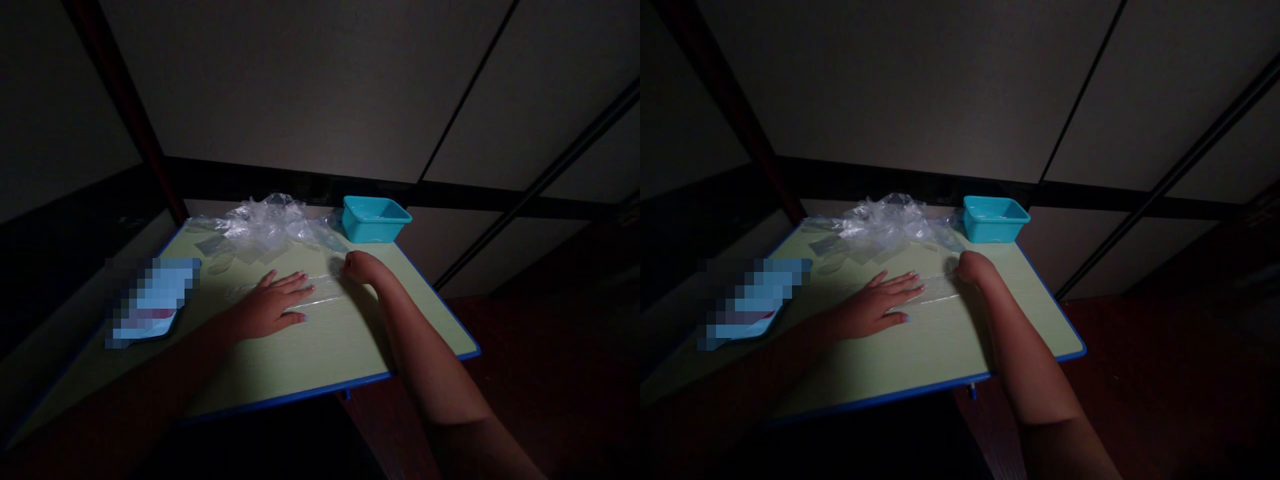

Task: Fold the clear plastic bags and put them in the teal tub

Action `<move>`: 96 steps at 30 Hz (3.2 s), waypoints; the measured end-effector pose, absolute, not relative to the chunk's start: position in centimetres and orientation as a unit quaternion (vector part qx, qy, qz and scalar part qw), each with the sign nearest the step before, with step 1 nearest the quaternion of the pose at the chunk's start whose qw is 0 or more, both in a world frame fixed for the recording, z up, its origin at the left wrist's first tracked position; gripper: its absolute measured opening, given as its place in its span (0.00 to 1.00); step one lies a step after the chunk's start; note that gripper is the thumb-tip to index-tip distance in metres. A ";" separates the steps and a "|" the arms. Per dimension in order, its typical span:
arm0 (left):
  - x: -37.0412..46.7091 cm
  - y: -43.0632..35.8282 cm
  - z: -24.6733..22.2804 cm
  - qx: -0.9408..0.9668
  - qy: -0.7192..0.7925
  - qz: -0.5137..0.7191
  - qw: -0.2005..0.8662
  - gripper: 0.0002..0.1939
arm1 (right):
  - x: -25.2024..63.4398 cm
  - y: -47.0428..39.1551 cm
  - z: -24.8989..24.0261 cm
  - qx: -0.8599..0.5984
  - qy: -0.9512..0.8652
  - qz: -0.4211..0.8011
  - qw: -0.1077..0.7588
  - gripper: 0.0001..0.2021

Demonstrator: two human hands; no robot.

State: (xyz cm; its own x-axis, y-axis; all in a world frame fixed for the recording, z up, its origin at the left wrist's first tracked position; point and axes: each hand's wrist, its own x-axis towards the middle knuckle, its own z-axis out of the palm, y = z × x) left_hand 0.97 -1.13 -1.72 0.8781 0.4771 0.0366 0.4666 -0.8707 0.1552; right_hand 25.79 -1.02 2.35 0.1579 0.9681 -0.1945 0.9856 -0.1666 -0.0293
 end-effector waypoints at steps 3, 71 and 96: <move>1.3 -1.3 -1.6 0.965 0.250 0.040 0.070 0.28 | 26.0 -0.8 2.0 0.753 0.648 -0.092 0.072 0.15; 2.2 -1.2 -1.6 0.977 0.191 0.026 0.090 0.27 | 26.9 -1.5 3.5 0.770 0.623 -0.104 0.090 0.22; 2.4 -1.0 -2.0 0.981 0.172 0.038 0.084 0.28 | 23.1 -2.7 2.7 0.610 0.632 -0.475 -0.062 0.20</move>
State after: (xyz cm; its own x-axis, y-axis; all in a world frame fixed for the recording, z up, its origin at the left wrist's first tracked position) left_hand 2.40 -1.04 -2.02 0.9380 0.3436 0.0456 0.3309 -0.9269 0.1774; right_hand 23.11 -2.65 2.70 -0.2484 0.8296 -0.5001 0.7114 -0.1942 -0.6755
